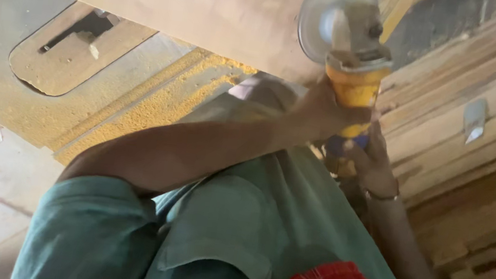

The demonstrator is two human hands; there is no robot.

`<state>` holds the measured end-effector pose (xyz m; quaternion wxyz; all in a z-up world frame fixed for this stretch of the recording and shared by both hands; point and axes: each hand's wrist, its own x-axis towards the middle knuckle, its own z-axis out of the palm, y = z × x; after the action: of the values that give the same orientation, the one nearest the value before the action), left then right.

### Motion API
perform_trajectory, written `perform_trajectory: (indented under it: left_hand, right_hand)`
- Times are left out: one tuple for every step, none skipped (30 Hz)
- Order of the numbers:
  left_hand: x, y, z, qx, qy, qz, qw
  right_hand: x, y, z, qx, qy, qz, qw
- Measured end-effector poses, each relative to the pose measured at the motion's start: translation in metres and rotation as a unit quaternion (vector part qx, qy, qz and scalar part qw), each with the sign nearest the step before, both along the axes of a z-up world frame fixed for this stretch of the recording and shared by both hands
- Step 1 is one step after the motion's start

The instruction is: The person sands a piece of wood on a table using a handheld angle grinder with a sanding disc.

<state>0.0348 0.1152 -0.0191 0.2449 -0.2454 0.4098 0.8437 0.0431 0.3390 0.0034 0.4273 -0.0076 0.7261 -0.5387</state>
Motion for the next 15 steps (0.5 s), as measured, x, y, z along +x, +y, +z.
perform_trajectory:
  left_hand:
    - [-0.003,0.007,-0.006,-0.024,0.033,0.018,0.999]
    - [-0.001,0.011,-0.009,-0.03,0.054,0.026,0.998]
    - [0.006,0.016,-0.01,-0.036,0.069,0.035,0.996]
    - [0.01,0.02,-0.01,-0.043,0.085,0.043,0.995]
    - [0.014,0.025,-0.009,-0.083,0.084,0.036,0.992]
    - [0.017,0.031,-0.007,-0.124,0.081,0.028,0.989]
    - [0.022,0.034,-0.003,-0.166,0.075,0.019,0.983]
    - [0.024,0.04,0.003,-0.171,0.096,0.018,0.98]
    - [0.02,0.047,0.009,-0.18,0.123,0.016,0.976]
    - [0.018,0.05,0.014,-0.189,0.15,0.014,0.971]
    - [0.022,0.052,0.018,-0.182,0.183,-0.02,0.966]
    - [0.028,0.051,0.019,-0.175,0.215,-0.054,0.959]
    - [0.032,0.045,0.019,-0.17,0.251,-0.089,0.949]
    - [0.041,0.039,0.018,-0.189,0.246,-0.118,0.943]
    - [0.054,0.03,0.015,-0.209,0.238,-0.146,0.937]
  right_hand:
    - [-0.002,0.004,-0.001,-0.008,0.0,-0.017,1.0]
    - [-0.005,0.006,-0.001,0.01,0.066,0.035,0.997]
    - [-0.005,0.008,-0.001,0.029,0.128,0.086,0.988]
    - [-0.009,0.008,-0.001,0.048,0.191,0.135,0.971]
    - [-0.008,0.009,0.0,0.058,0.2,0.132,0.969]
    - [-0.006,0.009,0.0,0.068,0.209,0.129,0.967]
    - [-0.003,0.009,0.003,0.076,0.215,0.125,0.966]
    - [-0.004,0.013,0.009,0.059,0.16,0.085,0.982]
    - [-0.01,0.016,0.015,0.039,0.11,0.045,0.992]
    - [-0.013,0.019,0.017,0.019,0.058,0.007,0.998]
    - [-0.012,0.027,0.02,0.029,0.129,0.027,0.991]
    - [-0.013,0.037,0.023,0.038,0.2,0.045,0.978]
    - [-0.018,0.045,0.022,0.045,0.275,0.061,0.959]
    - [-0.017,0.054,0.02,0.0,0.257,0.024,0.966]
    - [-0.011,0.065,0.018,-0.047,0.236,-0.01,0.971]
